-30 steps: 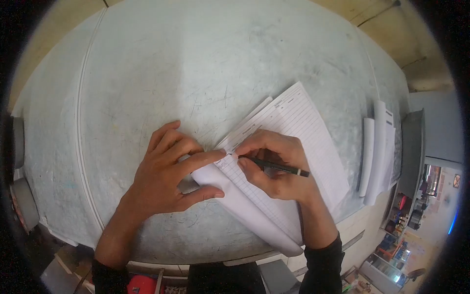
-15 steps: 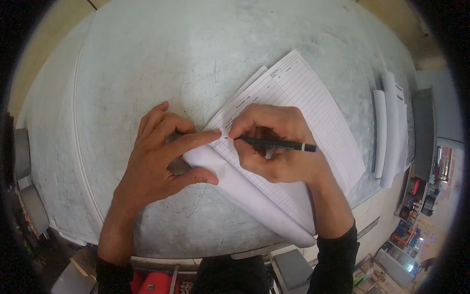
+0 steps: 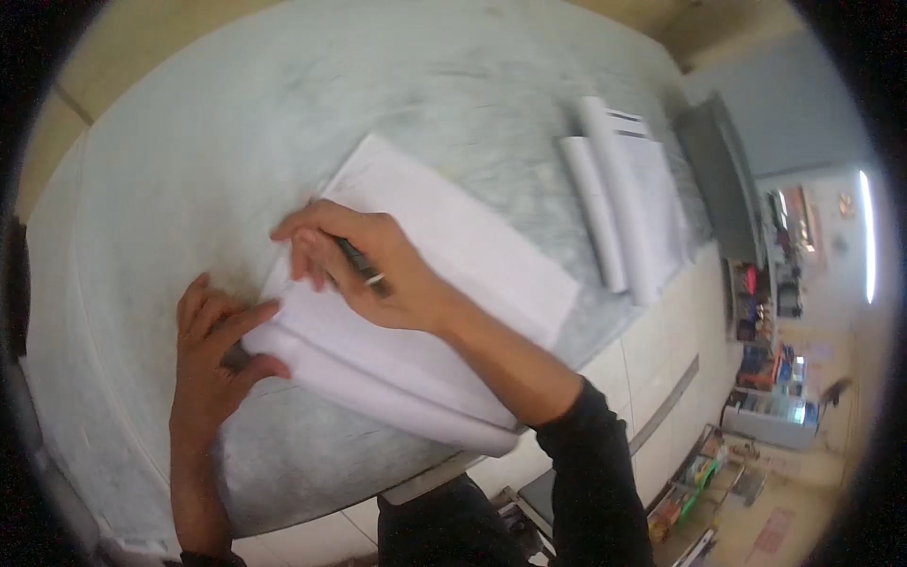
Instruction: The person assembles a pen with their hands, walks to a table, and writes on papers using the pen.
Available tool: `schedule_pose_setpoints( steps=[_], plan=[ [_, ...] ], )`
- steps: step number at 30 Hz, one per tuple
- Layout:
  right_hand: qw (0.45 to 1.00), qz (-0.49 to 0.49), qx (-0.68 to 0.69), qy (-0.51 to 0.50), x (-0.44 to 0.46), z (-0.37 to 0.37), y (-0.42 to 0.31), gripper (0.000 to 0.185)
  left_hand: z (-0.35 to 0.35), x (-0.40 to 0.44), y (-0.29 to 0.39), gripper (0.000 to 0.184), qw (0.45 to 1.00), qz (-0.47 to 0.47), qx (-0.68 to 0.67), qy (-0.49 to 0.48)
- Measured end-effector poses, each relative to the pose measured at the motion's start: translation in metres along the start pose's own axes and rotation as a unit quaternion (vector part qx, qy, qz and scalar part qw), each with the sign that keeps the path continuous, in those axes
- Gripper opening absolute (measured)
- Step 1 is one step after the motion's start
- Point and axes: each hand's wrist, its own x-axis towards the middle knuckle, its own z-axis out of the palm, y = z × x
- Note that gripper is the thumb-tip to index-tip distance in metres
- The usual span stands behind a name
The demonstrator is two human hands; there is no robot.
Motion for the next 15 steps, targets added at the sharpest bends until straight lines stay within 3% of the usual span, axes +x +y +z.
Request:
schedule_pose_setpoints(
  steps=[2,3,4,5,6,8,10,11,12,14,15],
  plan=[
    [0.998,-0.033,-0.037,0.044,-0.011,-0.027,-0.006,0.016,0.002,0.001,0.000,0.069,1.000,0.009,-0.007,-0.004],
    [0.972,-0.099,-0.188,0.105,-0.022,-0.051,-0.011,0.021,0.002,0.002,0.000,0.068,1.000,-0.008,-0.006,-0.009],
    [0.916,-0.160,-0.331,0.159,-0.035,-0.075,-0.018,0.026,0.001,0.005,0.002,0.068,1.000,0.002,-0.008,-0.004],
    [0.861,-0.145,-0.431,0.226,-0.054,-0.106,-0.025,0.033,0.000,0.007,0.004,0.063,1.000,0.011,-0.017,0.010],
    [0.792,-0.128,-0.522,0.289,-0.075,-0.139,-0.034,0.040,-0.001,0.009,0.007,0.058,0.999,0.019,-0.026,0.025],
    [0.675,0.066,-0.635,0.370,-0.124,-0.193,-0.053,0.063,0.001,0.007,0.010,0.058,0.999,0.007,-0.030,0.026],
    [0.611,0.150,-0.708,0.319,-0.188,-0.258,-0.027,0.084,0.002,0.006,0.009,0.058,0.999,-0.003,-0.028,0.029],
    [0.693,0.213,-0.612,0.316,-0.199,-0.262,-0.032,0.091,0.003,0.006,0.007,0.057,0.999,-0.007,-0.039,0.030],
    [0.690,0.213,-0.612,0.322,-0.204,-0.266,-0.030,0.091,0.005,0.005,0.006,0.056,0.998,-0.011,-0.052,0.028],
    [0.663,0.118,-0.669,0.313,-0.205,-0.271,-0.018,0.082,0.009,0.008,0.004,0.054,0.998,-0.017,-0.046,0.029],
    [0.698,0.133,-0.626,0.322,-0.197,-0.260,-0.020,0.073,0.014,0.005,-0.002,0.053,0.998,-0.028,-0.039,0.031]
  ],
)
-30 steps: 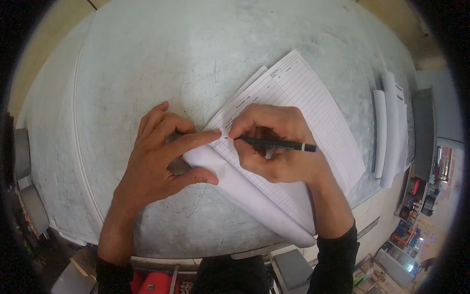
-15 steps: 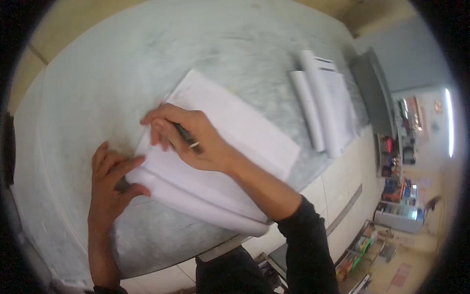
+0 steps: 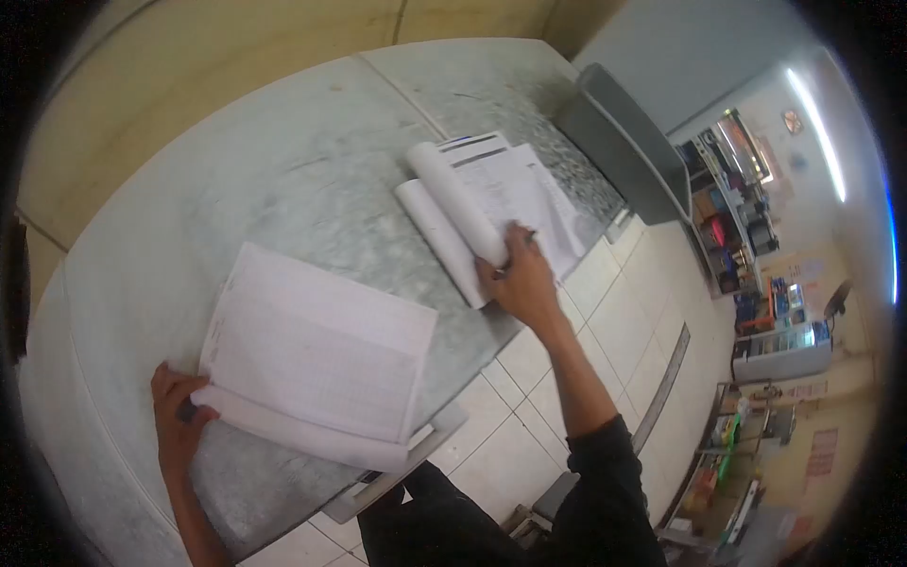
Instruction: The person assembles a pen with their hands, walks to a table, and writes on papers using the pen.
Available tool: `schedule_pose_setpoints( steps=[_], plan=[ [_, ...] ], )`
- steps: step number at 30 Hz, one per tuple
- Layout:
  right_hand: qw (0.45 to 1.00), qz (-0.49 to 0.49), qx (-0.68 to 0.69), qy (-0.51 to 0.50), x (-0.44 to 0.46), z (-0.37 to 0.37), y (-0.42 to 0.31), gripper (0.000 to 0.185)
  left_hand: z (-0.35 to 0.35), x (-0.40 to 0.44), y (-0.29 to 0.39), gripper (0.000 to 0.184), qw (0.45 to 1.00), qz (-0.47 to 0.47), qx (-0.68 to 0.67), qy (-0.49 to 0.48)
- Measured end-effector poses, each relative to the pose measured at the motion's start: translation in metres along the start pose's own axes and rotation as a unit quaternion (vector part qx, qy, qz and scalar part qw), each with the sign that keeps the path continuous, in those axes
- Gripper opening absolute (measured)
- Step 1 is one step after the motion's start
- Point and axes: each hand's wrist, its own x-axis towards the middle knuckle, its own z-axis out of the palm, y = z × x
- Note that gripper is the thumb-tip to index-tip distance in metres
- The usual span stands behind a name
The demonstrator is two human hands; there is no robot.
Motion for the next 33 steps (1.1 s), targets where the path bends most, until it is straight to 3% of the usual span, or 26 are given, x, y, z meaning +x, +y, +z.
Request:
schedule_pose_setpoints(
  steps=[3,7,8,9,12,13,15,16,17,19,21,23,25,27,33],
  plan=[
    [0.994,0.069,0.080,-0.036,0.017,-0.016,-0.027,0.070,-0.001,0.003,0.001,0.049,1.000,0.001,-0.001,-0.018],
    [0.989,-0.052,0.118,0.078,0.040,-0.015,-0.087,0.068,-0.003,0.006,0.019,0.046,0.998,-0.056,-0.019,-0.031],
    [0.990,-0.022,0.138,0.032,0.051,-0.005,-0.108,0.060,-0.004,0.006,0.013,0.045,0.996,-0.072,-0.032,-0.041],
    [0.989,-0.061,0.129,0.035,0.064,0.006,-0.127,0.052,-0.005,0.006,0.011,0.043,0.994,-0.091,-0.043,-0.048],
    [0.983,-0.170,0.043,-0.061,0.106,0.060,-0.159,0.053,-0.009,0.009,0.010,0.040,0.994,-0.083,-0.050,-0.047],
    [0.983,-0.166,0.049,-0.062,0.110,0.062,-0.157,0.053,-0.010,0.014,0.014,0.038,0.994,-0.084,-0.057,-0.047],
    [0.957,-0.181,0.209,-0.083,0.114,0.070,-0.161,0.053,-0.010,0.019,0.014,0.037,0.993,-0.093,-0.059,-0.047],
    [0.941,-0.148,0.270,-0.140,0.110,0.061,-0.160,0.059,-0.009,0.018,0.016,0.036,0.992,-0.102,-0.067,-0.043],
    [0.940,-0.152,0.271,-0.139,0.101,0.054,-0.155,0.059,-0.009,0.017,0.019,0.036,0.992,-0.104,-0.066,-0.040],
    [0.924,-0.199,0.325,-0.013,0.077,0.049,-0.143,0.067,-0.008,0.012,0.020,0.035,0.990,-0.121,-0.071,-0.033],
    [0.927,-0.174,0.331,0.007,0.061,0.034,-0.120,0.072,-0.004,0.009,0.023,0.036,0.990,-0.124,-0.064,-0.009],
    [0.959,-0.078,0.274,0.003,0.042,0.009,-0.087,0.073,0.000,0.008,0.032,0.036,0.989,-0.131,-0.062,0.010],
    [0.985,-0.049,0.167,0.011,0.019,0.005,-0.048,0.075,0.002,0.015,0.043,0.035,0.992,-0.114,-0.054,-0.001],
    [0.987,-0.049,0.155,-0.004,-0.003,0.014,-0.031,0.074,0.007,0.026,0.055,0.035,0.993,-0.101,-0.062,-0.013],
    [0.983,-0.014,0.184,0.018,-0.003,0.061,-0.051,0.067,0.055,0.058,0.083,0.035,0.993,-0.071,-0.069,-0.059]
  ],
)
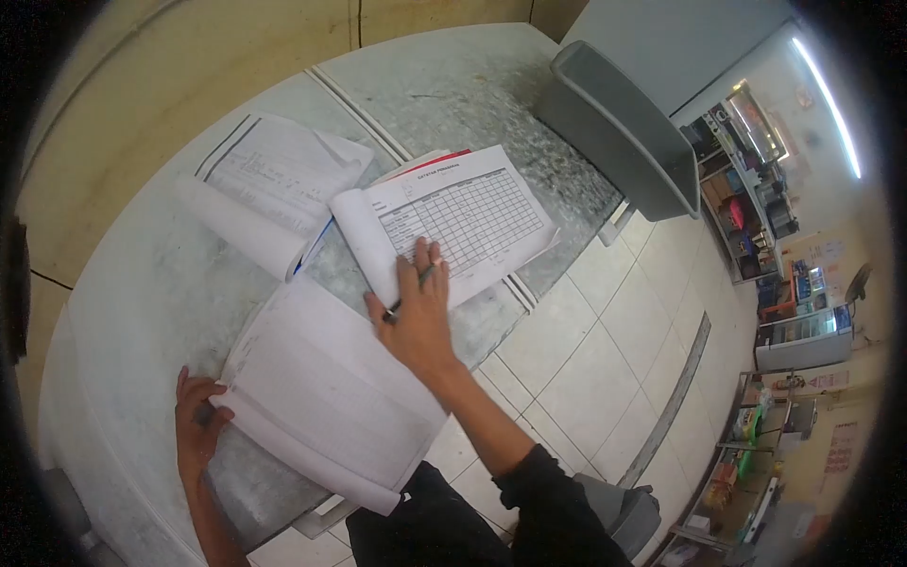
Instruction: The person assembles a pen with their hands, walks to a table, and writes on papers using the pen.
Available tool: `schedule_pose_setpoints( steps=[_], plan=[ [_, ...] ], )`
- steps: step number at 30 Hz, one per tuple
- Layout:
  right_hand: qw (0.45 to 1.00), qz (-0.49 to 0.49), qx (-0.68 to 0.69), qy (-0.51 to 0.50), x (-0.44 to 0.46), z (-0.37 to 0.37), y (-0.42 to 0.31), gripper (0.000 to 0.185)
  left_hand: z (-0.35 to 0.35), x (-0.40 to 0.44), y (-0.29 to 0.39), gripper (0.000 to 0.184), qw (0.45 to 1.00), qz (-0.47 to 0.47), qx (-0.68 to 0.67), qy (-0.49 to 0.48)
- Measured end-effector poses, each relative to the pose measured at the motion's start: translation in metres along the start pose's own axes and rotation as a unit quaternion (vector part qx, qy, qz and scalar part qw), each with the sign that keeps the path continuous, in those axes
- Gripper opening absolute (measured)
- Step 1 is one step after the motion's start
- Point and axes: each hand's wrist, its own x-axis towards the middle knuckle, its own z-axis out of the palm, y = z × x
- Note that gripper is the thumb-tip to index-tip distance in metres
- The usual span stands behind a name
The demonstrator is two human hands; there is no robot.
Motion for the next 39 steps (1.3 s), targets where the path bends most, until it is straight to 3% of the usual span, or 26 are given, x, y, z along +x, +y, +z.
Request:
schedule_pose_setpoints(
  steps=[5,12,18,24,30,32,34,36,38,39],
  plan=[
    [0.999,-0.019,0.026,0.030,0.021,0.009,-0.008,0.060,0.026,0.028,0.035,0.029,0.998,0.066,-0.001,0.011],
    [0.992,-0.079,0.091,-0.033,0.032,0.011,-0.014,0.058,0.043,0.034,0.034,0.020,0.998,0.040,-0.024,0.045],
    [0.990,-0.117,0.072,-0.017,0.033,0.003,-0.001,0.065,0.054,0.035,0.032,0.023,0.992,0.039,-0.023,0.115],
    [0.991,-0.113,0.064,-0.014,0.032,0.001,-0.004,0.064,0.036,0.033,0.028,0.025,0.996,0.022,-0.052,0.064],
    [0.989,-0.102,0.108,-0.020,0.035,0.000,0.004,0.063,0.037,0.032,0.026,0.022,0.995,0.075,0.029,0.059],
    [0.986,-0.151,0.069,-0.017,0.040,0.000,0.019,0.064,0.032,0.030,0.030,0.024,0.995,0.084,0.025,0.042],
    [0.989,-0.140,0.014,-0.047,0.041,-0.013,0.019,0.067,0.033,0.029,0.021,0.025,0.990,0.126,0.012,0.058],
    [0.990,-0.044,0.134,-0.025,0.040,-0.030,-0.006,0.069,0.029,0.029,0.019,0.023,0.990,0.133,0.027,0.048],
    [0.973,-0.015,0.221,0.061,0.033,-0.033,-0.027,0.070,0.026,0.029,0.013,0.022,0.991,0.122,0.029,0.045],
    [0.973,-0.018,0.225,0.043,0.028,-0.035,-0.045,0.070,0.027,0.026,0.010,0.021,0.990,0.133,0.026,0.039]
  ],
)
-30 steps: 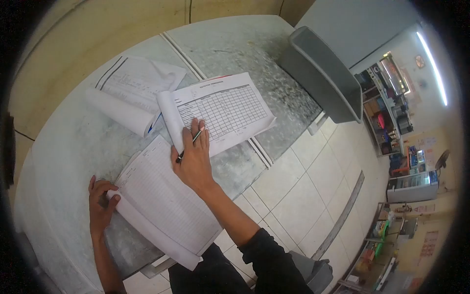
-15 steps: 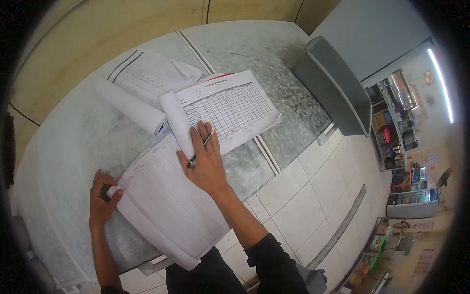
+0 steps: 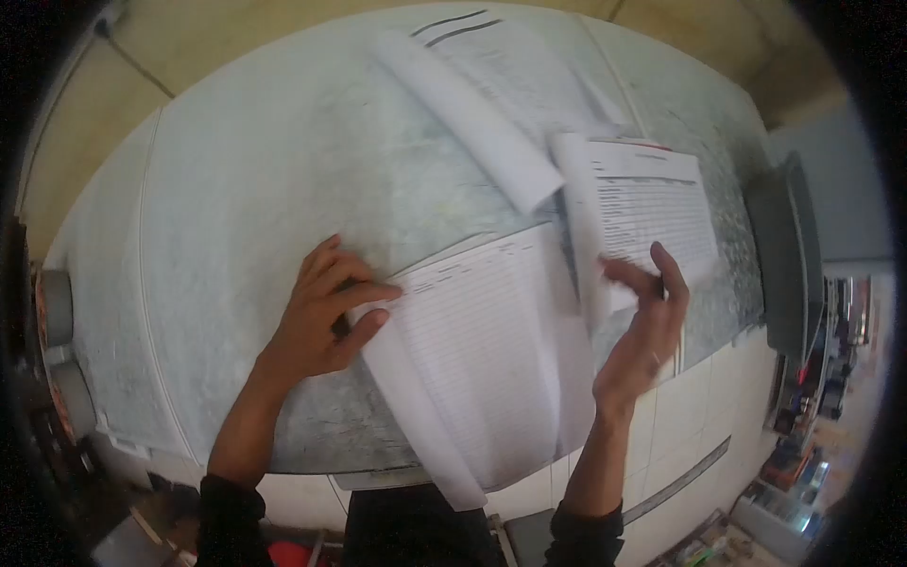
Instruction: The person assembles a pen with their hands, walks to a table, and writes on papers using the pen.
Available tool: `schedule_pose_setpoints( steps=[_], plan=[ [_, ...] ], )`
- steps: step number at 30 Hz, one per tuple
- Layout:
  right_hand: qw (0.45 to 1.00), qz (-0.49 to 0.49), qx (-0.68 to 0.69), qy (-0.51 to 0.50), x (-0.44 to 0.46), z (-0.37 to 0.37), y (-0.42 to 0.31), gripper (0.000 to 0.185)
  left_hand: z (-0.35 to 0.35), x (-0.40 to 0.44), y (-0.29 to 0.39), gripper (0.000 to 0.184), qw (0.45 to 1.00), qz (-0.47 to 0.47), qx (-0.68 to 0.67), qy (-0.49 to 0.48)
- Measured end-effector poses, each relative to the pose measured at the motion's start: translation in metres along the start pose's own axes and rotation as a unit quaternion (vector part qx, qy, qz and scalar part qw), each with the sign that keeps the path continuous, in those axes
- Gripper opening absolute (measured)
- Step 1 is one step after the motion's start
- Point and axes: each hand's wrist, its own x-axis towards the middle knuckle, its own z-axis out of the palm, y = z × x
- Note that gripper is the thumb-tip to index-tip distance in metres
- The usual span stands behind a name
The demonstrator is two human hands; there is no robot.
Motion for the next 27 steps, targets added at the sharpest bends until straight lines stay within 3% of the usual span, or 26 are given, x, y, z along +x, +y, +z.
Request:
schedule_pose_setpoints(
  steps=[2,3,7,8,13,15,27],
  plan=[
    [0.944,-0.026,0.281,-0.169,-0.012,0.022,-0.037,0.072,0.002,-0.007,-0.003,0.020,1.000,-0.008,-0.005,0.010],
    [0.947,0.041,0.282,-0.146,-0.021,0.047,-0.055,0.071,0.002,-0.007,-0.006,0.020,1.000,0.000,-0.011,0.016],
    [0.924,0.063,0.237,-0.293,-0.029,0.091,-0.062,0.046,0.005,-0.007,-0.006,0.021,1.000,0.010,-0.009,0.020],
    [0.904,0.103,0.257,-0.326,-0.032,0.093,-0.058,0.025,0.004,-0.007,-0.007,0.021,1.000,0.005,-0.011,0.024],
    [0.889,0.198,0.326,-0.254,-0.045,0.110,-0.056,0.007,0.006,-0.008,-0.009,0.030,0.998,-0.005,-0.041,0.037],
    [0.922,0.051,0.176,-0.341,-0.038,0.108,-0.047,0.007,0.006,-0.007,-0.011,0.032,0.999,0.001,-0.036,0.037],
    [0.933,0.003,0.102,-0.346,-0.041,0.106,-0.045,0.017,0.007,-0.008,-0.011,0.035,0.999,-0.009,-0.037,0.039]
  ],
)
